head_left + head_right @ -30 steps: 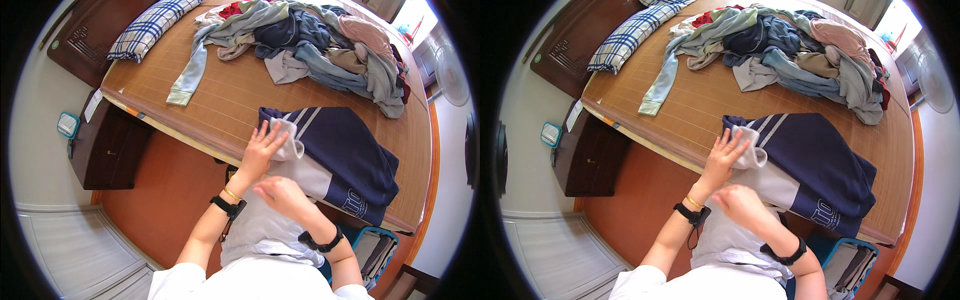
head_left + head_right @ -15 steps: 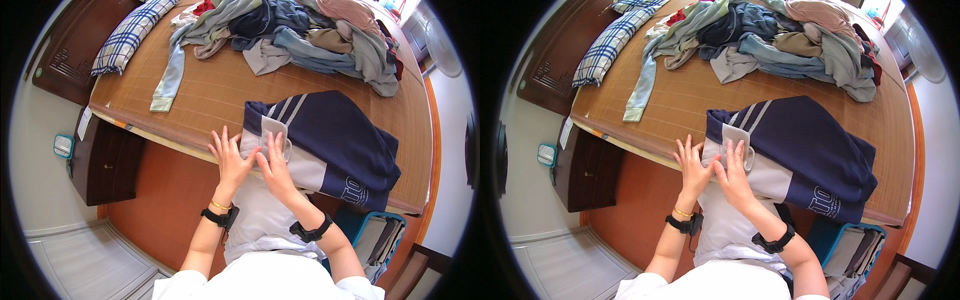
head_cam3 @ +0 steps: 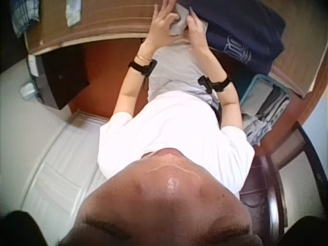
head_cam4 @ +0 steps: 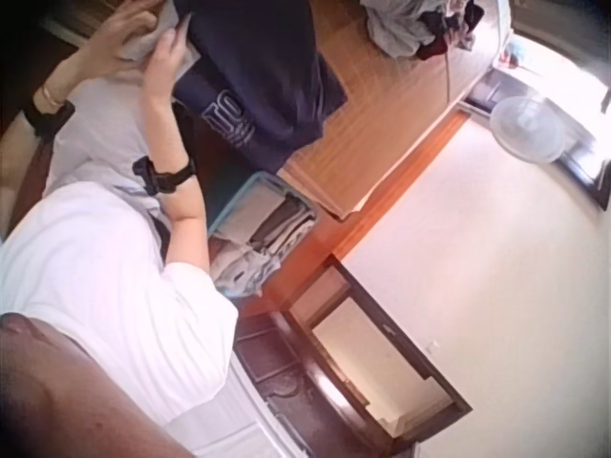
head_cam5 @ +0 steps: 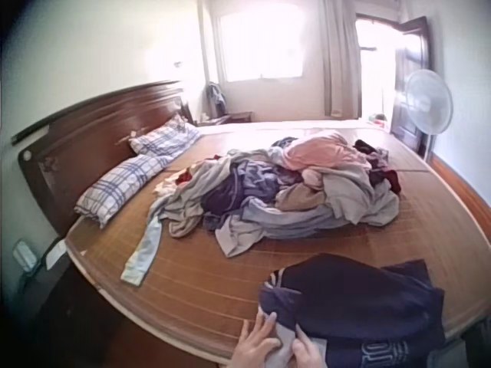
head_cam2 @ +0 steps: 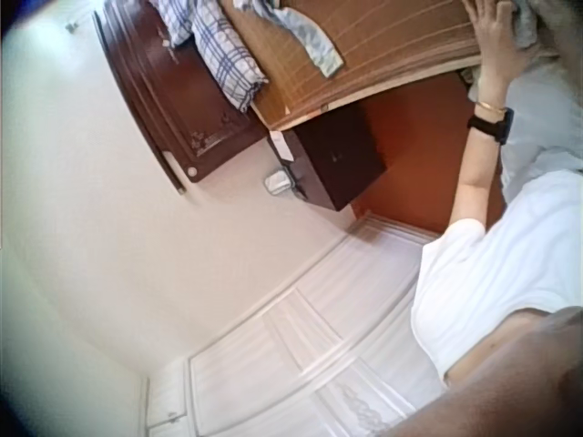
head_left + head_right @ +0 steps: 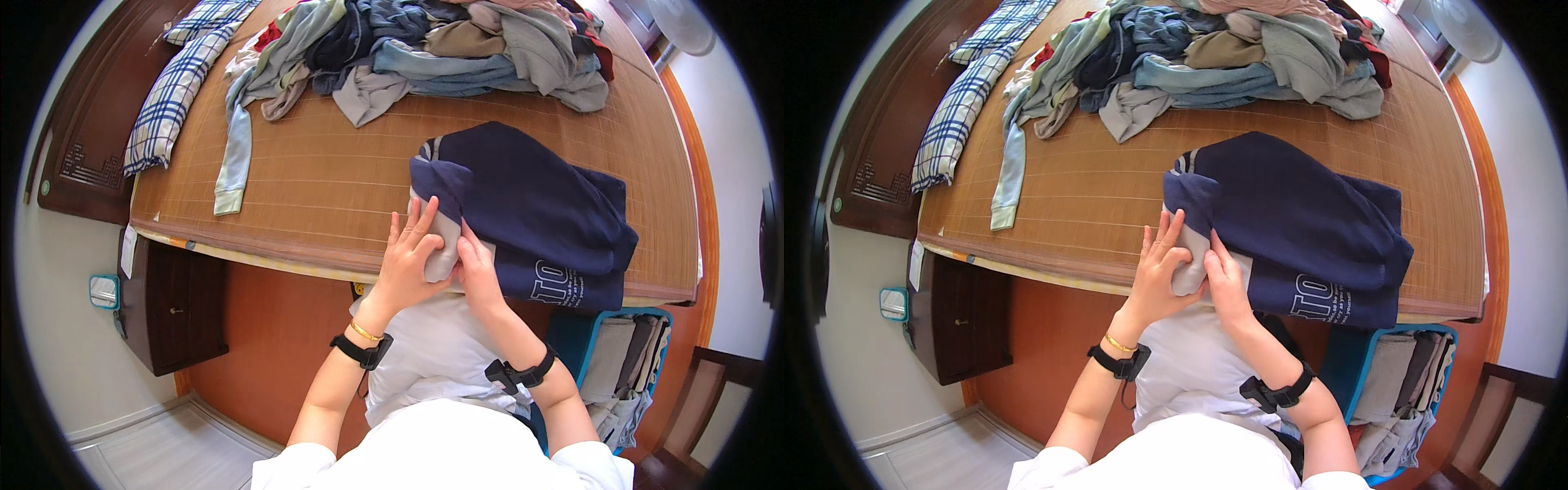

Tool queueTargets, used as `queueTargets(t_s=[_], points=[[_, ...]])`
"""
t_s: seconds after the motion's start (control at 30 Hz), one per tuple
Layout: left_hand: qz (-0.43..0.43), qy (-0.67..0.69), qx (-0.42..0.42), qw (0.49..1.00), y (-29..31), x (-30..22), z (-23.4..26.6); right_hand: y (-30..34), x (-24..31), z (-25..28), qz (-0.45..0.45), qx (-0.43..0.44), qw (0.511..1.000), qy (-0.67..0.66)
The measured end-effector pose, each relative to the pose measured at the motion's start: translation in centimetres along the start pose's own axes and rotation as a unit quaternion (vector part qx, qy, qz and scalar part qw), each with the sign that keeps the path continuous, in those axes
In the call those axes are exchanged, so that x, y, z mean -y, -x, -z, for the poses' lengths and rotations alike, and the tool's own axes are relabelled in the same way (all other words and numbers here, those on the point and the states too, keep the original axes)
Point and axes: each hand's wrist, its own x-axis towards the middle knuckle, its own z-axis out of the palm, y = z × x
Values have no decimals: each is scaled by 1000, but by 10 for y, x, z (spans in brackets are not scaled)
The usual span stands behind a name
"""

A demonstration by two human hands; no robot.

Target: Fold laundry on a bed and place it into a storage bin.

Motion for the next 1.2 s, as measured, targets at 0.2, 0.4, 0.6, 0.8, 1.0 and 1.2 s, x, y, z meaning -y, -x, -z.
queueTargets(t_s=[0.2, 0.4, 0.6, 0.8, 1.0, 1.2], points=[[2, -216, 103, 971, -7, -11, -23, 29, 18, -18, 214, 22, 949, 228], [95, 28, 177, 979, 2, -7, 10, 3, 2, -19, 162, 28, 961, 222], [275, -132, 91, 948, 31, 3, 2, 0, -3, -13, 145, 44, 967, 206], [186, 192, 4, 964, 9, -27, -16, -2, 5, 10, 138, 21, 982, 129], [35, 29, 120, 992, -17, -70, -35, 4, 28, 55, 103, -51, 993, 18], [-16, -117, 172, 978, -29, -88, -77, 13, 35, 98, 28, -55, 995, -73]])
